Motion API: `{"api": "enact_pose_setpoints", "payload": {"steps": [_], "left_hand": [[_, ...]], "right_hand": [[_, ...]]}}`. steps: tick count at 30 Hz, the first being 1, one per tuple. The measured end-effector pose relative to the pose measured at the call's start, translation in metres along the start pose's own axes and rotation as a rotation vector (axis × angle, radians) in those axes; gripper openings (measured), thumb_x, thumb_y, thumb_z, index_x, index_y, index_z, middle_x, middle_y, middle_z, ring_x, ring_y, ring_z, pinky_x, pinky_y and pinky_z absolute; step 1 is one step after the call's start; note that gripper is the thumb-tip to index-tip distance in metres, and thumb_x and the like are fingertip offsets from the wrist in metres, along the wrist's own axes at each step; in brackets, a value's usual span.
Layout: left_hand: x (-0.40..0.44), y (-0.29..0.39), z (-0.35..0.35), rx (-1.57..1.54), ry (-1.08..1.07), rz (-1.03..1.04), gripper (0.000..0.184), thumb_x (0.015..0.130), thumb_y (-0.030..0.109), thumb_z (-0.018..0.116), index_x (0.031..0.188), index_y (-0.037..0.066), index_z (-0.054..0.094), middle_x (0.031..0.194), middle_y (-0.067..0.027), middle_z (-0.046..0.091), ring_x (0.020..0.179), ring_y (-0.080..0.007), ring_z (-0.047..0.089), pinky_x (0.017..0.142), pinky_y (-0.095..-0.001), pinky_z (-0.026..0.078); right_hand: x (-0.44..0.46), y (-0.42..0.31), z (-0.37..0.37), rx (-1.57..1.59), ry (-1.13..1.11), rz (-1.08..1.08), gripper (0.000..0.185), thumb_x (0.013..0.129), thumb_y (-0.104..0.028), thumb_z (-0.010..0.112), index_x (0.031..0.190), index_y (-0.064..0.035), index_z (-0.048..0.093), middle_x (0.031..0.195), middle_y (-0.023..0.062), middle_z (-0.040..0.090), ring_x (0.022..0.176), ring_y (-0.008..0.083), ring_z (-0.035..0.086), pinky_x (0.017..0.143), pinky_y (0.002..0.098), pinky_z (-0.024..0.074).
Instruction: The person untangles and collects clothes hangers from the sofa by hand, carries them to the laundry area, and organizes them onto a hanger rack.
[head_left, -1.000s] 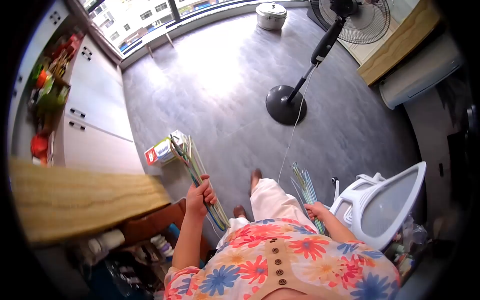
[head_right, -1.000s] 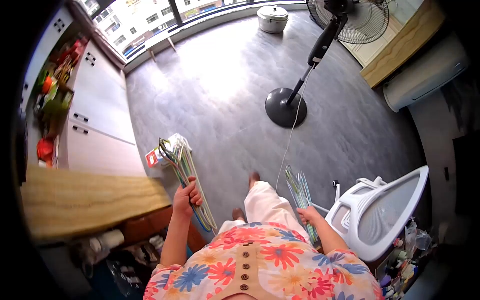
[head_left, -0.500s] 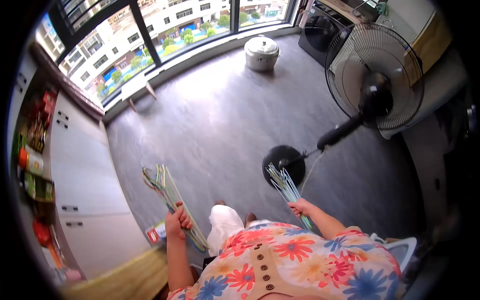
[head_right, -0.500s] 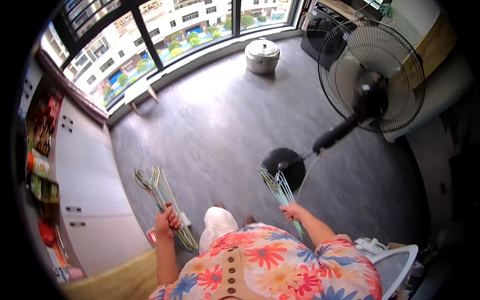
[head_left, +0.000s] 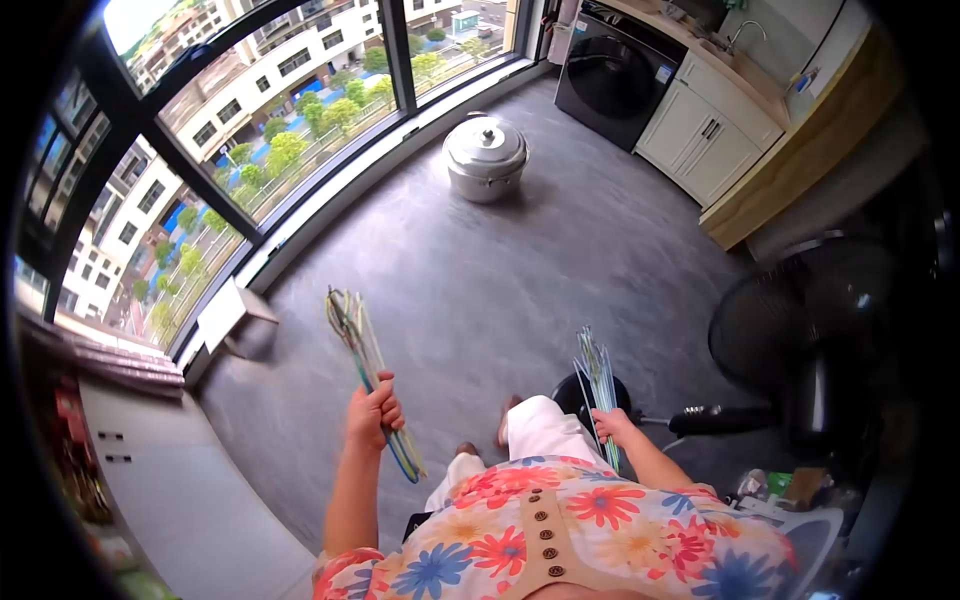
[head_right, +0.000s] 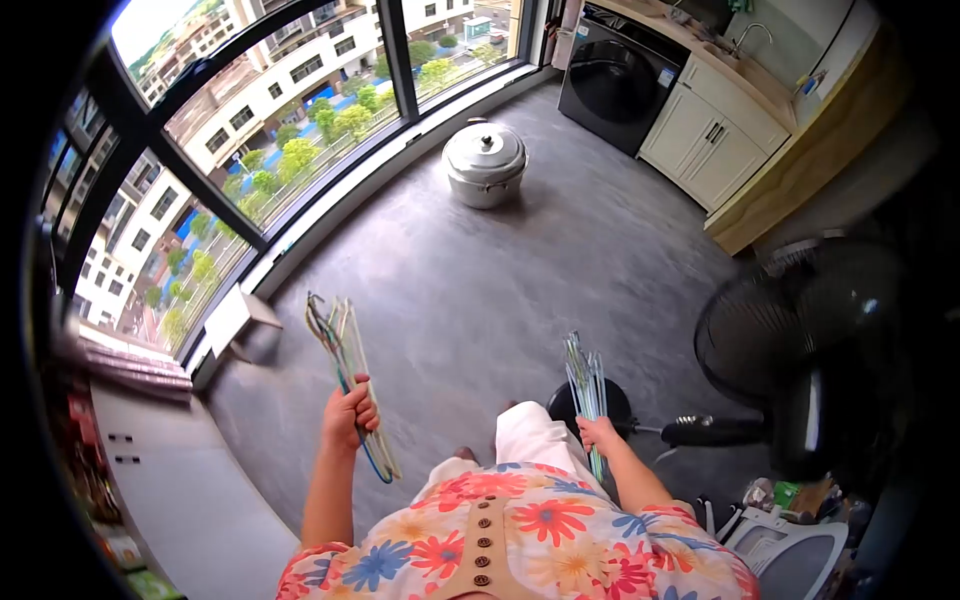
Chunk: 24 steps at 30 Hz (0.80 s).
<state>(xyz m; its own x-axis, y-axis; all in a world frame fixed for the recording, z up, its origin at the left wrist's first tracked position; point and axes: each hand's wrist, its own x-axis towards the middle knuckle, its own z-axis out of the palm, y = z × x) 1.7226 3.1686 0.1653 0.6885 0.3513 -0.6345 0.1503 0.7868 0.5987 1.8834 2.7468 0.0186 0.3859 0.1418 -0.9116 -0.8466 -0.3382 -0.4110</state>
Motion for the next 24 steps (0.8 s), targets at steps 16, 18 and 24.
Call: {"api": "enact_pose_setpoints", "payload": {"steps": [16,18,24], "left_hand": [[0.322,0.177,0.198,-0.091,-0.092,-0.041,0.012,0.087,0.010,0.045,0.099,0.011,0.046,0.050,0.0046,0.026,0.036,-0.0067,0.024,0.035,-0.0234,0.023],[0.361,0.200,0.212,-0.092,-0.066,-0.028,0.011,0.087,0.010,0.046,0.099,0.011,0.046,0.049,0.0047,0.025,0.036,-0.0066,0.024,0.034,-0.0231,0.023],[0.518,0.277,0.310,-0.132,-0.217,-0.044,0.011,0.088,0.012,0.045,0.099,0.011,0.047,0.050,0.0048,0.026,0.037,-0.0068,0.024,0.035,-0.0223,0.023]], "right_hand": [[0.196,-0.431,0.003,-0.041,-0.005,-0.134,0.027,0.079,-0.026,0.060,0.065,-0.0064,0.046,0.048,0.0003,0.038,0.033,0.0109,0.033,0.030,0.0285,0.0306],[0.213,-0.479,0.003,-0.052,-0.006,-0.253,0.027,0.080,-0.026,0.059,0.065,-0.0070,0.046,0.048,-0.0002,0.037,0.033,0.0103,0.031,0.030,0.0277,0.0296],[0.194,-0.634,-0.008,0.057,0.172,-0.302,0.029,0.082,-0.024,0.057,0.062,-0.0097,0.042,0.048,-0.0031,0.035,0.035,0.0074,0.031,0.033,0.0245,0.0286]]}}
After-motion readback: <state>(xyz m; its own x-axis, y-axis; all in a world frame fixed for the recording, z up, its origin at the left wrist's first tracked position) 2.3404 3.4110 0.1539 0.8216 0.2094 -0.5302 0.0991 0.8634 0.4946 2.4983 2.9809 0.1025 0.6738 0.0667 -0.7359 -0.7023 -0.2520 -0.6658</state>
